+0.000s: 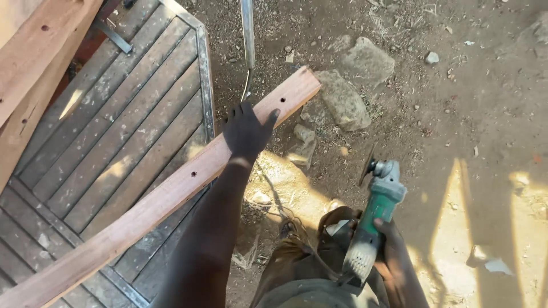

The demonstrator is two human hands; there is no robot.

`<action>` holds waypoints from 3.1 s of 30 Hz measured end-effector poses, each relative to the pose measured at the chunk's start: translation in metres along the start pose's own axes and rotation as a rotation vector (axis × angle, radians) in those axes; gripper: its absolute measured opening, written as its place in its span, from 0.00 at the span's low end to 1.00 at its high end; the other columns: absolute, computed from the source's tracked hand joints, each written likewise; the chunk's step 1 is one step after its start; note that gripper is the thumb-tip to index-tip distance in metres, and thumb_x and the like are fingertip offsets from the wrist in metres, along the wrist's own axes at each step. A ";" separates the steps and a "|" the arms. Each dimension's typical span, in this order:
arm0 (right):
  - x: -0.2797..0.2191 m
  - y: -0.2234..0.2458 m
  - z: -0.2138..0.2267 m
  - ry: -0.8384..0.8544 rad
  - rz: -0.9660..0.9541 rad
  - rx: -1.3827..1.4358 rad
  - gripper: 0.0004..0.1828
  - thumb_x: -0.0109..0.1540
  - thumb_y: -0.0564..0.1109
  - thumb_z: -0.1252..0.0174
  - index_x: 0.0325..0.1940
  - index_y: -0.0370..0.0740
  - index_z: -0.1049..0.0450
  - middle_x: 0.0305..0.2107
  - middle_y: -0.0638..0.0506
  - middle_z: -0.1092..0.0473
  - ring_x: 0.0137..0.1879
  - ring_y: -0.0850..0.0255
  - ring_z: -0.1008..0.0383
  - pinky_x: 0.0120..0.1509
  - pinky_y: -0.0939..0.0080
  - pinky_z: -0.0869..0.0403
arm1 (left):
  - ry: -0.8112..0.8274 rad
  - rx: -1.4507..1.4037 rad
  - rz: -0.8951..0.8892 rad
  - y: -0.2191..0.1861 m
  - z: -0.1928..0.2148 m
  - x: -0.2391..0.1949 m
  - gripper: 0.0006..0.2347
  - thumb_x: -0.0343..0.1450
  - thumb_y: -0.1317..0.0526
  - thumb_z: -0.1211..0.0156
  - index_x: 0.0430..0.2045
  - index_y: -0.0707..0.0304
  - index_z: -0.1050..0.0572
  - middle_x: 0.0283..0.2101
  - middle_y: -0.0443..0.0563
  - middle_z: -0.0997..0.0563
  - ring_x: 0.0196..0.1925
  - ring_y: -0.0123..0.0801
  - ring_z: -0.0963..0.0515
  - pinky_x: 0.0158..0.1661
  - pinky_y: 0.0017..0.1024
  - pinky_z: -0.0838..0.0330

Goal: Sanding wooden furniture components using an angle grinder with a sanding disc

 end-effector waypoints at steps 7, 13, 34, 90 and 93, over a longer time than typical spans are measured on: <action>0.040 0.046 -0.025 0.178 0.002 -0.089 0.20 0.63 0.51 0.42 0.49 0.33 0.33 0.35 0.40 0.27 0.32 0.52 0.23 0.35 0.53 0.21 | -0.125 0.251 0.366 -0.037 -0.052 0.036 0.24 0.73 0.39 0.52 0.33 0.64 0.21 0.36 0.60 0.19 0.40 0.56 0.22 0.37 0.54 0.35; 0.140 0.127 -0.031 0.019 -0.128 -0.399 0.20 0.57 0.43 0.39 0.52 0.38 0.29 0.29 0.46 0.28 0.31 0.54 0.26 0.34 0.53 0.25 | 0.235 0.172 0.558 -0.058 -0.071 0.071 0.32 0.75 0.37 0.70 0.47 0.61 0.20 0.43 0.60 0.14 0.45 0.57 0.17 0.51 0.55 0.37; 0.256 0.242 -0.137 0.327 -0.283 -0.818 0.27 0.56 0.49 0.28 0.51 0.39 0.33 0.30 0.50 0.33 0.36 0.58 0.25 0.42 0.52 0.23 | 0.041 0.241 0.482 -0.058 -0.074 0.069 0.15 0.75 0.49 0.50 0.20 0.54 0.26 0.23 0.56 0.21 0.35 0.52 0.17 0.42 0.43 0.32; 0.104 0.098 -0.266 0.124 -0.079 -1.397 0.42 0.52 0.57 0.27 0.62 0.46 0.43 0.39 0.34 0.31 0.48 0.29 0.24 0.50 0.28 0.29 | 0.351 0.077 0.598 0.075 0.025 0.000 0.04 0.75 0.55 0.57 0.41 0.44 0.36 0.33 0.56 0.16 0.39 0.61 0.15 0.48 0.53 0.27; 0.125 0.096 -0.238 -0.007 -0.084 -1.370 0.43 0.54 0.59 0.30 0.63 0.50 0.47 0.40 0.38 0.33 0.49 0.34 0.25 0.54 0.30 0.30 | 0.364 0.096 0.609 0.077 0.020 -0.001 0.05 0.75 0.53 0.57 0.41 0.43 0.36 0.33 0.55 0.16 0.39 0.60 0.15 0.49 0.53 0.27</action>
Point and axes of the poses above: each hand's wrist, its own x-axis towards the middle knuckle, its own z-axis out of the back of the hand, y = z × x, the point moved 1 cm from there along x, towards the middle knuckle
